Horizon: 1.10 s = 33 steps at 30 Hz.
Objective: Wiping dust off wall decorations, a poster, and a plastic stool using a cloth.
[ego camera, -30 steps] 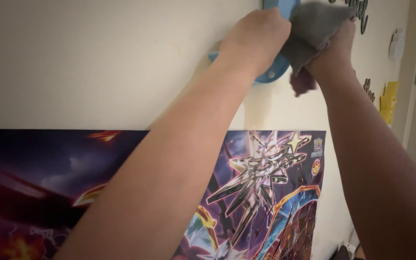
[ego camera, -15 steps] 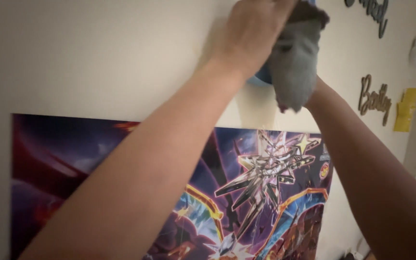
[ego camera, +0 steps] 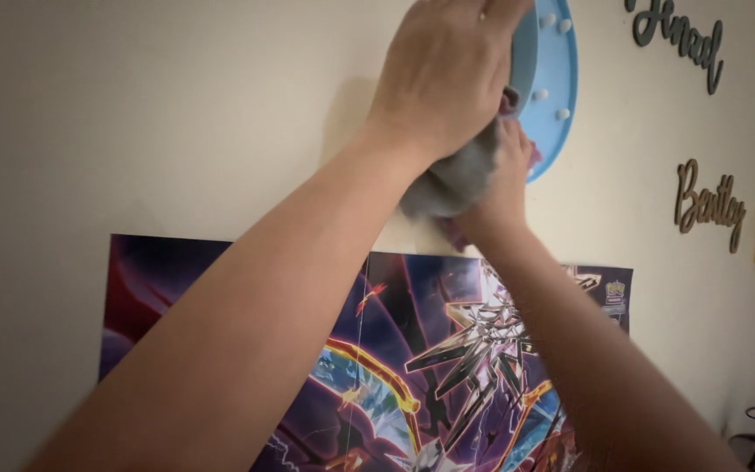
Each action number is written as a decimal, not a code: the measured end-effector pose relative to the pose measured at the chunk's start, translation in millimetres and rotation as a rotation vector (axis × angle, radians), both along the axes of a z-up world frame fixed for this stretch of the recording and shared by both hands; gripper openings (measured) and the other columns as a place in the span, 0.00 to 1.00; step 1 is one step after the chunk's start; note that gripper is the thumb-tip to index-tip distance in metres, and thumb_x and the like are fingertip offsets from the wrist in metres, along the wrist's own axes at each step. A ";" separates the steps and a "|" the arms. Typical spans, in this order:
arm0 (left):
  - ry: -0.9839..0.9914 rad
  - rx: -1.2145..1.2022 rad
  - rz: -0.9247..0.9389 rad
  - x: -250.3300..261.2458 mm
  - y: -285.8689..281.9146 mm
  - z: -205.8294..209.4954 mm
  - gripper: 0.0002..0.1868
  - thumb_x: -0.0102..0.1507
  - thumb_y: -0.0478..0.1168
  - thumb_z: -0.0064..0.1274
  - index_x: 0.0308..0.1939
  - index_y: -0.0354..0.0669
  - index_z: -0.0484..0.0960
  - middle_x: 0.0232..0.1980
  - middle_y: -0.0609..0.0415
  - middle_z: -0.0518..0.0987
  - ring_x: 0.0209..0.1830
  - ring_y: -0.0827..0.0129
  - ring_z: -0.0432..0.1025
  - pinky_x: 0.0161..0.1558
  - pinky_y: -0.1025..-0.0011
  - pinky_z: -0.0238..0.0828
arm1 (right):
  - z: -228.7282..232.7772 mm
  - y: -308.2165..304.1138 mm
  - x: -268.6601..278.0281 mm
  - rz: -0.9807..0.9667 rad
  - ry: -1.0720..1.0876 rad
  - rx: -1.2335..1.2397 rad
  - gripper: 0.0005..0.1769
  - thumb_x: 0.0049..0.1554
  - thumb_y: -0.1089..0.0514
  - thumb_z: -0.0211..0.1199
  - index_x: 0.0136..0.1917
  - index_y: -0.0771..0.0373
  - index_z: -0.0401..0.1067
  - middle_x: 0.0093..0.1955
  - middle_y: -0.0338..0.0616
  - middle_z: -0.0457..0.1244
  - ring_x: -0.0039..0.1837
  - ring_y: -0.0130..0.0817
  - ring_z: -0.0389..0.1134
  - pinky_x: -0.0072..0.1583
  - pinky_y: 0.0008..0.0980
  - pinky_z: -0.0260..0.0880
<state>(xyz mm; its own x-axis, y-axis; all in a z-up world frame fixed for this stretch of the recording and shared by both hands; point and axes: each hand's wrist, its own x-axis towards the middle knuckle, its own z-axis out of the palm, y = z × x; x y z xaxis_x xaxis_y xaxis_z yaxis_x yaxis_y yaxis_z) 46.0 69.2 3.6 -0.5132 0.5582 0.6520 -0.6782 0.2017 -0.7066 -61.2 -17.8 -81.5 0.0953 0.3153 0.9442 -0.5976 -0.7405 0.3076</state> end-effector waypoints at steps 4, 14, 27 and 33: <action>-0.085 0.053 -0.003 -2.4 11.8 -11.6 0.20 0.62 0.35 0.55 0.58 0.45 0.73 0.52 0.50 0.77 0.55 0.53 0.74 0.50 0.57 0.72 | -8.9 -10.6 19.2 -0.090 -0.170 -0.245 0.33 0.53 0.51 0.71 0.67 0.67 0.67 0.68 0.59 0.59 0.69 0.62 0.56 0.73 0.54 0.45; -0.180 0.262 0.102 -28.4 -3.5 -46.5 0.16 0.72 0.50 0.52 0.59 0.47 0.77 0.51 0.50 0.78 0.50 0.57 0.75 0.51 0.60 0.75 | -35.7 -40.5 -70.7 0.344 -0.181 0.109 0.25 0.62 0.56 0.61 0.68 0.66 0.61 0.64 0.52 0.60 0.64 0.45 0.64 0.61 0.40 0.69; -0.124 0.435 0.627 -27.1 -6.5 -42.1 0.07 0.58 0.34 0.58 0.39 0.45 0.86 0.45 0.49 0.81 0.51 0.56 0.74 0.51 0.62 0.76 | 3.6 -37.1 -107.3 1.709 -0.186 0.801 0.22 0.68 0.42 0.47 0.54 0.63 0.69 0.43 0.45 0.63 0.35 0.32 0.62 0.30 0.26 0.59; -0.127 0.507 0.484 -46.7 18.0 -27.2 0.10 0.59 0.42 0.60 0.42 0.45 0.85 0.42 0.46 0.81 0.49 0.54 0.74 0.51 0.59 0.73 | 18.5 -92.9 -104.7 2.112 0.088 0.759 0.20 0.68 0.45 0.47 0.58 0.60 0.72 0.51 0.41 0.67 0.40 0.26 0.68 0.31 0.16 0.61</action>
<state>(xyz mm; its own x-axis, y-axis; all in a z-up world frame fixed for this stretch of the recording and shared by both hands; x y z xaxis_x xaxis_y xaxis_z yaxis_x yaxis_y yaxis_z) -0.7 87.2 -23.6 -0.7163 -0.1076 0.6894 -0.6931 0.2236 -0.6853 -165.9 -110.6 -63.0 0.2502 -0.3169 0.9149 0.9584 -0.0530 -0.2805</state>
